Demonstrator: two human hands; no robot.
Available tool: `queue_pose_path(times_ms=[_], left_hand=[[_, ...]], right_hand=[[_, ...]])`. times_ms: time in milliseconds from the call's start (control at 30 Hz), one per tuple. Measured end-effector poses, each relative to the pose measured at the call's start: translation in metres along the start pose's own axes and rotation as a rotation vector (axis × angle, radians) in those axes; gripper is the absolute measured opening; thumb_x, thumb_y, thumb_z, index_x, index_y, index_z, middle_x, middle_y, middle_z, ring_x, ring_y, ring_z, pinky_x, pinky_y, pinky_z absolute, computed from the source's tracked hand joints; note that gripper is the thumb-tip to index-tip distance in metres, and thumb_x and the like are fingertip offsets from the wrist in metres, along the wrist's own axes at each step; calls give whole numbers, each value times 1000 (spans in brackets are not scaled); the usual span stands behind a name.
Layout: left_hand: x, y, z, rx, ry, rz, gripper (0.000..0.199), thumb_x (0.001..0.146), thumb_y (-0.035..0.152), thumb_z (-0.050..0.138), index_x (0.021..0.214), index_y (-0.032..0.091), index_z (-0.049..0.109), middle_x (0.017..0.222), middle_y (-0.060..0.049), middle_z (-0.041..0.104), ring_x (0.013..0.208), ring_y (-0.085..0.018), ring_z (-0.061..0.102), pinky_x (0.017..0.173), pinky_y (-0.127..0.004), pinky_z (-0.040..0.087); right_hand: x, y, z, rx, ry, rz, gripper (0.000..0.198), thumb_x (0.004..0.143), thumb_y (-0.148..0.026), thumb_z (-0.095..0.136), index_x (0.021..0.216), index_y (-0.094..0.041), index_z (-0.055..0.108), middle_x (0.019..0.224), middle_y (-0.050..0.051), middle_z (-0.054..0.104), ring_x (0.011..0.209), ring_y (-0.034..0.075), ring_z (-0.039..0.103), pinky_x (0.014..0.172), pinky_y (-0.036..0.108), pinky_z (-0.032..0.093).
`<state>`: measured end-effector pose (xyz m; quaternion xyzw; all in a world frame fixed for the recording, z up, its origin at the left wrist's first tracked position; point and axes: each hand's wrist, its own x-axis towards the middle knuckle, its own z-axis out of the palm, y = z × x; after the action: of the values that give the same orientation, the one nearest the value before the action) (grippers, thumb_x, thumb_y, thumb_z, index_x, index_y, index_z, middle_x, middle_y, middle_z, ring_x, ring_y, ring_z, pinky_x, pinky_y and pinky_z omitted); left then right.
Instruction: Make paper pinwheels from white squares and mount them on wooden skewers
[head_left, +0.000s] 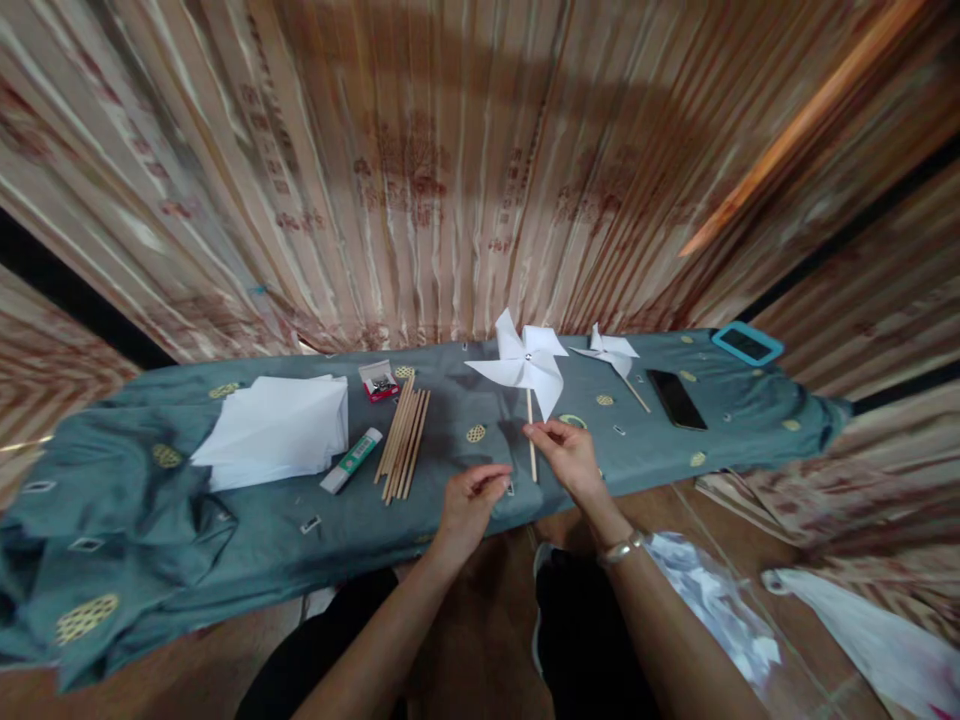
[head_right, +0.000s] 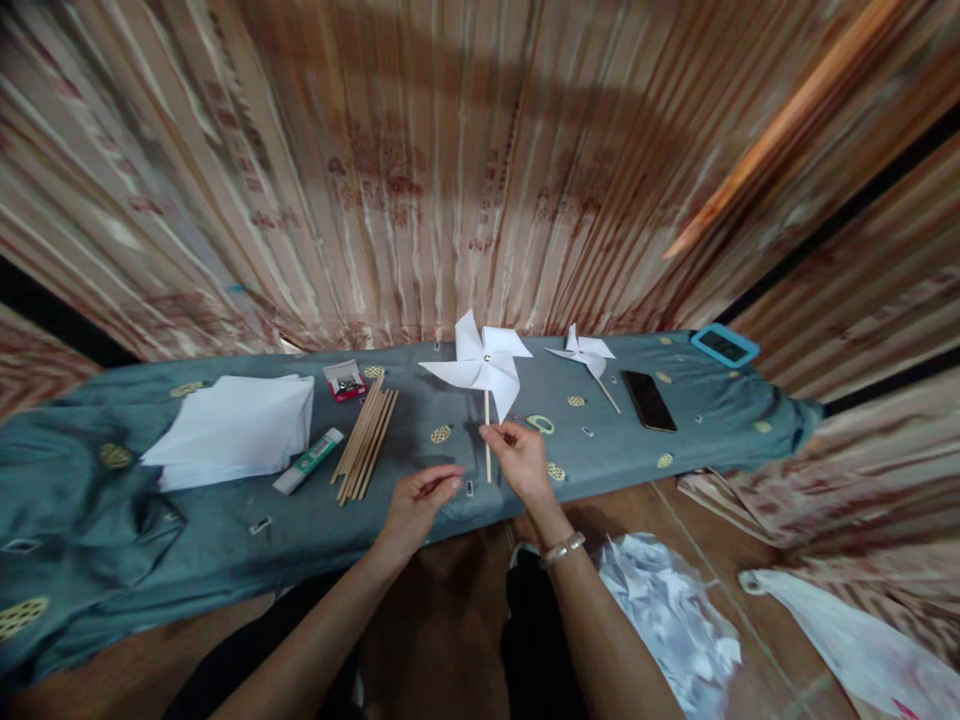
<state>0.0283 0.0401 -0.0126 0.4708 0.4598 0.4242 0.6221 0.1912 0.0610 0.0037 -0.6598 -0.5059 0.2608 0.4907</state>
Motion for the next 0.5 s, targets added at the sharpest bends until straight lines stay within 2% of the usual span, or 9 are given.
queue_pose_path(times_ms=[167,333,500], left_hand=[[0,0,3,-28,-5,-13,22,65,26,66,81,15,76,65,-3,69,60,-13,56,60,-23,43],[-2,2,4,-26,-14,-17,21,66,25,65,82,15,76,67,-3,69,62,-13,57,61,-24,44],[-7,3,3,48,-25,2,21,67,25,64,83,15,75,72,-4,69,65,-13,56,63,-24,43]], right_hand=[[28,11,-27,-163,43,11,50,70,-63,59,68,-14,70,59,1,64,53,12,51,51,23,38],[58,29,-75,-368,127,52,50,67,-63,59,65,-14,70,58,3,64,54,15,54,52,26,38],[87,48,-120,-590,196,125,42,65,-54,63,69,-14,73,58,6,66,60,21,60,52,28,39]])
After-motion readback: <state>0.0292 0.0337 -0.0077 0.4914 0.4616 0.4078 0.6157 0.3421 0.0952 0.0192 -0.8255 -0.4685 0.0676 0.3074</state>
